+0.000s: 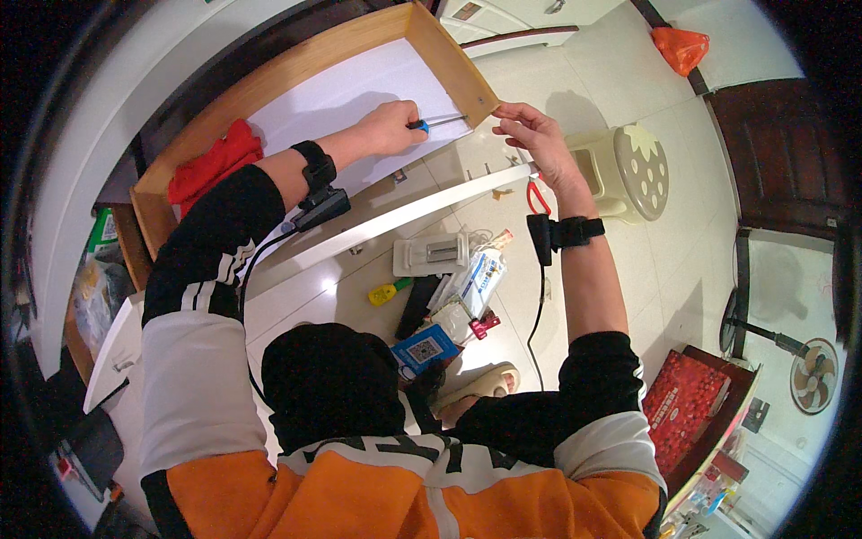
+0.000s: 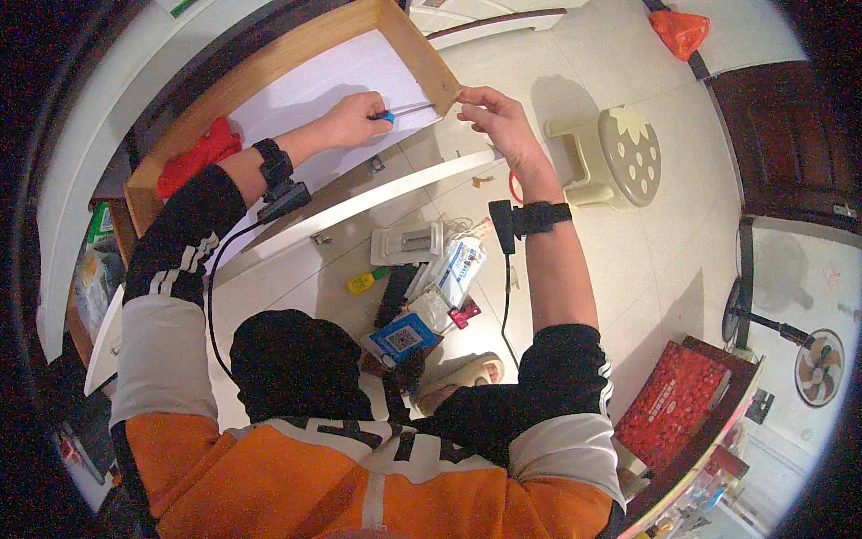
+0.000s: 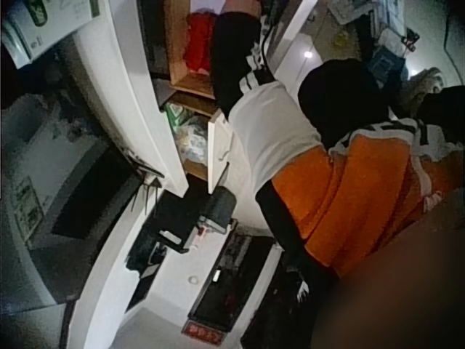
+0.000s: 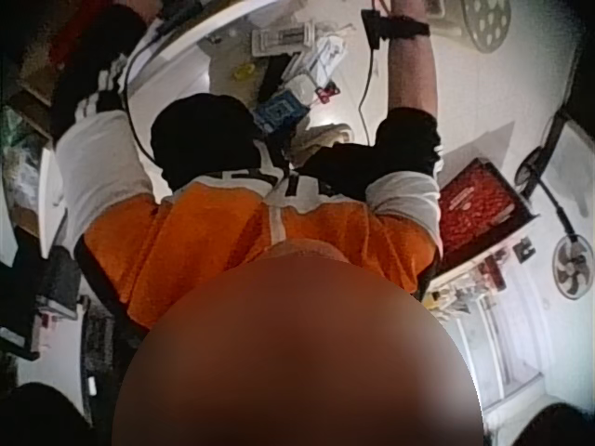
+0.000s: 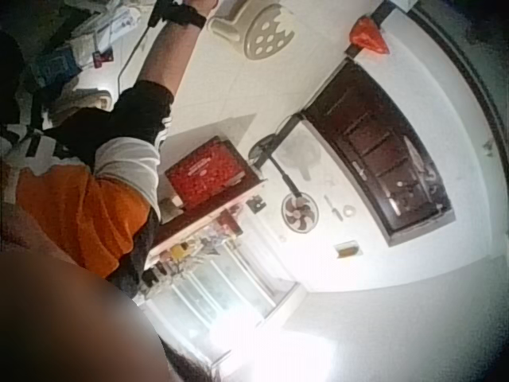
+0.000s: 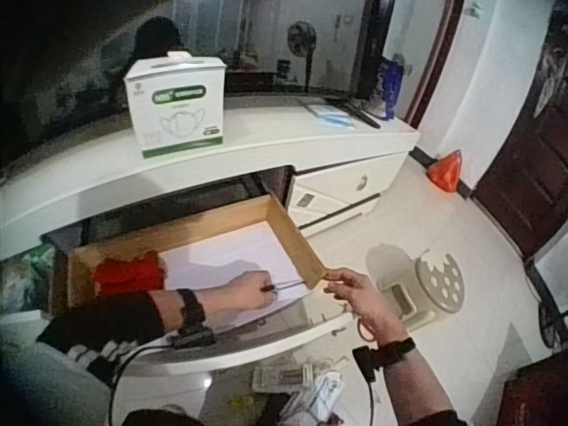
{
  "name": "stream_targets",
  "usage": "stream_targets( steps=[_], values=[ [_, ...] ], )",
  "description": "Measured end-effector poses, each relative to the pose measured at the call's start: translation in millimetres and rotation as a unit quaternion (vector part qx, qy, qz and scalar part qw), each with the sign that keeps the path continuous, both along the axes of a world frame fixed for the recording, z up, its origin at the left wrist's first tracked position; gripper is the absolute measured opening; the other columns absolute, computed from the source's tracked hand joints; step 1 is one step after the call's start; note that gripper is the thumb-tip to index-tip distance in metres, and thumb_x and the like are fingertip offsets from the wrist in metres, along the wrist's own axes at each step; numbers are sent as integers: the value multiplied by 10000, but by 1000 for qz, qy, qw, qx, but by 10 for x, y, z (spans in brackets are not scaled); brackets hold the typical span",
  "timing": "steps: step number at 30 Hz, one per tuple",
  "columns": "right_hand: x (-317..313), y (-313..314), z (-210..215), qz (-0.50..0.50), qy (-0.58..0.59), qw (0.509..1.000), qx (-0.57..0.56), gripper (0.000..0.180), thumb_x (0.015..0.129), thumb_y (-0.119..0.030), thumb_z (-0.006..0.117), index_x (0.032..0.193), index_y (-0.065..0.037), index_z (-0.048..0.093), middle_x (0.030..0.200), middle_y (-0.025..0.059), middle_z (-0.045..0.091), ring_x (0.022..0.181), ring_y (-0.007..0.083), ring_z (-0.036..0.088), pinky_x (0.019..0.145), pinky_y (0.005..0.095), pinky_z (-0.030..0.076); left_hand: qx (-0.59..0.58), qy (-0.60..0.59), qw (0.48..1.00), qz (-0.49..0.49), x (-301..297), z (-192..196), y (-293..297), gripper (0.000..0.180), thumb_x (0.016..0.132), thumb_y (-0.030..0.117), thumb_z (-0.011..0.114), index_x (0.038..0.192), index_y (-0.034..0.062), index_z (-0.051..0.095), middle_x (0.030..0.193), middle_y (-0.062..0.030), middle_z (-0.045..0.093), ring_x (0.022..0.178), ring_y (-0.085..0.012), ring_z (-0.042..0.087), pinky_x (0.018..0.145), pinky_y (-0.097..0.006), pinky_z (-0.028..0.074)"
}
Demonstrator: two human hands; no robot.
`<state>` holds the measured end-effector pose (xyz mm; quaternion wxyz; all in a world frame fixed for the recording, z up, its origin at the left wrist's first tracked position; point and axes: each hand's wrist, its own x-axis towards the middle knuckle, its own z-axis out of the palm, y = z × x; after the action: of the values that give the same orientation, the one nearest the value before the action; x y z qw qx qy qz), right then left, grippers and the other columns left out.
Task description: The person uses a screwdriver to tighten screws on a wooden drawer frame, then places a white panel into the frame and secures it with screws. The person also handles a red cloth and a small box during the process.
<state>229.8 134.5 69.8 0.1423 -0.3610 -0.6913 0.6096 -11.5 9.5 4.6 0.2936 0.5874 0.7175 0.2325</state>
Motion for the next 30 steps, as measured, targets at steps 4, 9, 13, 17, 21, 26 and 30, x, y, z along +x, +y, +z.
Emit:
stream_targets(
  steps=[4,9,13,17,21,26,30],
  values=[
    [-3,3,3,-5,-8,1000,7,254,898,-162,622,1144,-107,652,1102,5,677,961,114,634,845,286,454,-3,-25,1000,5,7,-8,-6,315,782,268,704,905,-8,615,842,-177,654,768,-301,628,685,-406,499],
    [4,6,5,10,-10,1000,0,261,931,-209,604,1173,-115,629,1154,1,665,994,116,623,887,283,451,-54,-89,994,23,51,-2,-3,254,848,213,693,881,-6,569,705,-81,605,567,-151,581,516,-333,463],
    [2,7,-1,7,-11,1000,3,262,927,-199,603,1173,-113,627,1155,-1,664,993,116,627,880,279,451,-127,-218,967,33,66,33,-18,214,911,205,631,872,7,561,686,-53,591,562,-126,570,492,-293,443],
    [-2,13,3,0,-4,1000,-10,276,899,-174,622,1166,-109,635,1127,-3,666,973,111,629,858,272,451,-151,-322,934,36,77,47,-44,223,947,221,583,868,12,574,695,-39,592,584,-120,566,506,-280,448],
    [-6,-2,17,-12,15,1000,-20,292,858,-136,647,1148,-102,655,1062,0,674,933,100,627,824,266,452,-136,-324,935,53,86,30,-50,230,947,232,573,862,19,598,706,-32,596,600,-113,559,537,-272,458],
    [-9,-21,42,-13,0,1000,-8,288,865,-145,639,1150,-104,655,1064,1,672,941,102,626,826,266,450,-103,-232,966,51,79,28,-42,239,913,244,598,836,19,622,695,-28,596,597,-108,545,552,-279,447],
    [-4,-14,33,-9,5,1000,-8,281,870,-160,637,1146,-110,657,1061,-1,672,945,101,626,831,270,451,-139,-212,966,47,56,70,-8,264,875,256,618,787,8,643,656,-32,587,593,-116,538,556,-305,433]
  ],
)
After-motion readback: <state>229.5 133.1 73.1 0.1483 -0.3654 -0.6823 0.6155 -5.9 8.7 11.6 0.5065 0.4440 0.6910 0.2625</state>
